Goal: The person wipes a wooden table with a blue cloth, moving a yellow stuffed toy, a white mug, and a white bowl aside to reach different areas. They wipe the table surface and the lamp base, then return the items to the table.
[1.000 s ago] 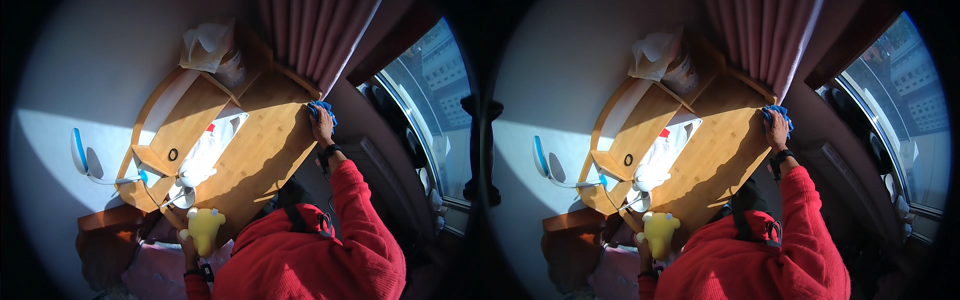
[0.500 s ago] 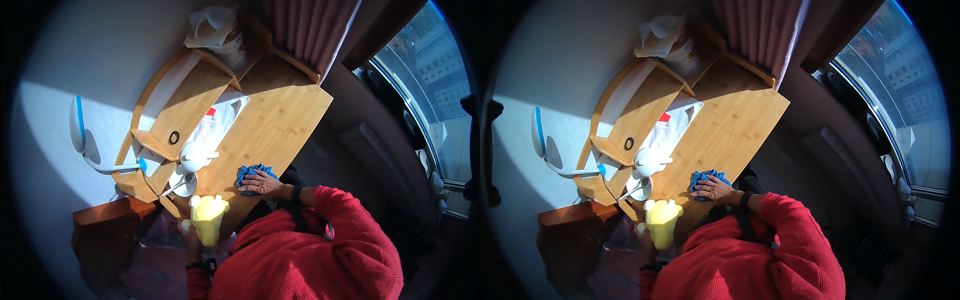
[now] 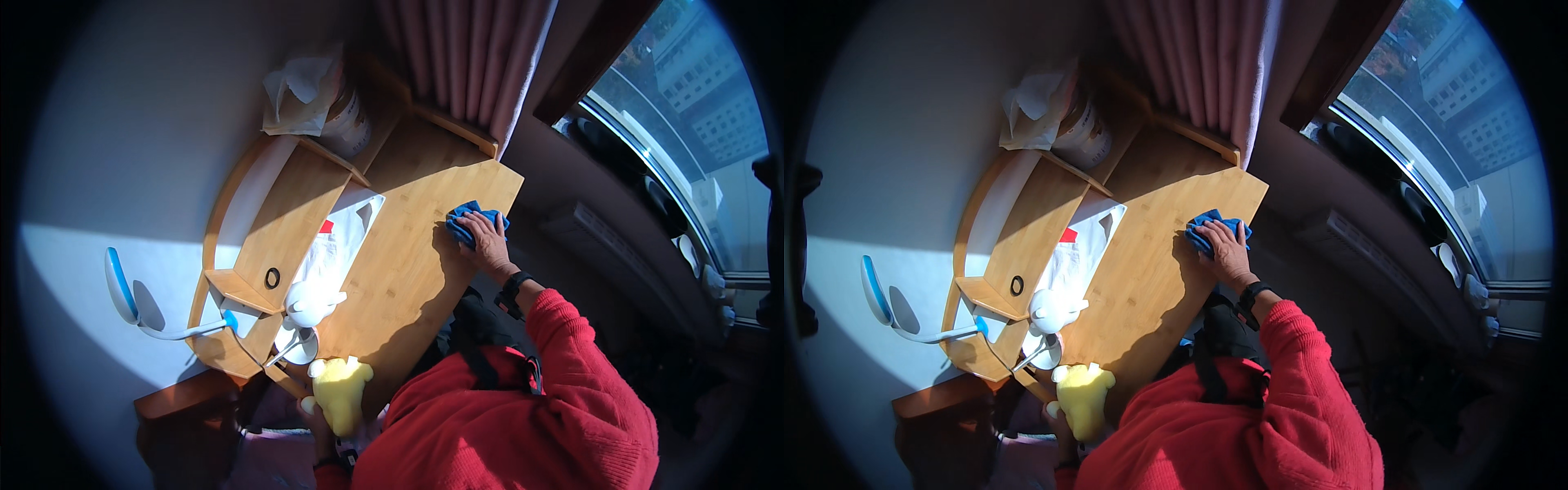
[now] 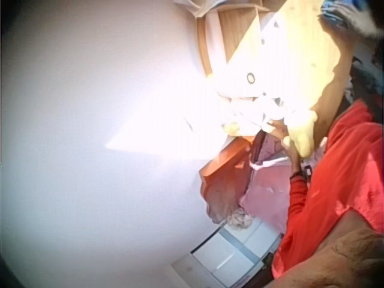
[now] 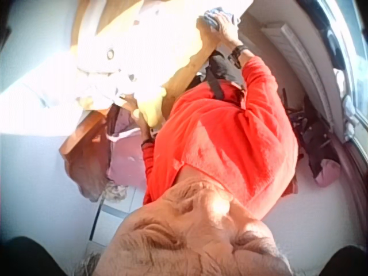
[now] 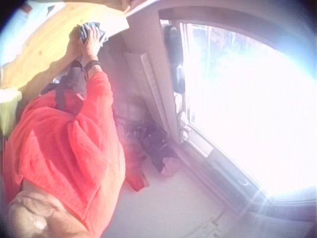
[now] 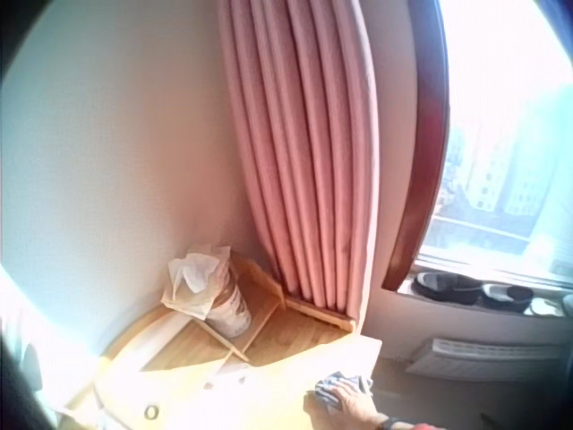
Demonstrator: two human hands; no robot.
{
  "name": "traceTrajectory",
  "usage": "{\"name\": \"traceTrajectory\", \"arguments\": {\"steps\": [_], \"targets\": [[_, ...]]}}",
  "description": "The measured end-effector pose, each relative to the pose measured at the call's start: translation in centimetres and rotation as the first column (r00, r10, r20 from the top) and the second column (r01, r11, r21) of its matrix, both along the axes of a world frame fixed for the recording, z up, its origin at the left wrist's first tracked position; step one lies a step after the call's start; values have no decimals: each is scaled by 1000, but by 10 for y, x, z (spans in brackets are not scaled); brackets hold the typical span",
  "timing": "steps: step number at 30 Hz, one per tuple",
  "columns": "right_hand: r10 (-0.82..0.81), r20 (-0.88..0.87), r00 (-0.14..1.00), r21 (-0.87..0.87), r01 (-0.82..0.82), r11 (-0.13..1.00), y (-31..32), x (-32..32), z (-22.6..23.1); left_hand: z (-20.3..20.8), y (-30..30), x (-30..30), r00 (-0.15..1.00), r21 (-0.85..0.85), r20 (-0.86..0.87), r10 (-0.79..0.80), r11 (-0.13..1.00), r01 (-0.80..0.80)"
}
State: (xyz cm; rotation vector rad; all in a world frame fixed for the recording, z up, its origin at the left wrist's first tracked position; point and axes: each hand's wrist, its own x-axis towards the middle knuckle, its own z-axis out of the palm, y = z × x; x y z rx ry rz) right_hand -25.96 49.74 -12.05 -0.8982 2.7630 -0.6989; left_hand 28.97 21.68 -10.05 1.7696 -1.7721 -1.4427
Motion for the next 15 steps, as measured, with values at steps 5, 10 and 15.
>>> {"name": "traceTrajectory", "arguments": {"steps": [5, 10, 15], "targets": [[-339, 33, 940, -47, 341, 939, 11, -94, -10, 14, 4, -14, 998, 66, -30, 50, 997, -48], [-414, 10, 910, -100, 413, 905, 7, -128, -20, 27, 10, -28, 999, 20, 31, 41, 999, -41], [-166, -31, 986, -72, 163, 984, -3, -54, -10, 21, 11, -27, 997, -10, 32, 65, 998, -65]]}}
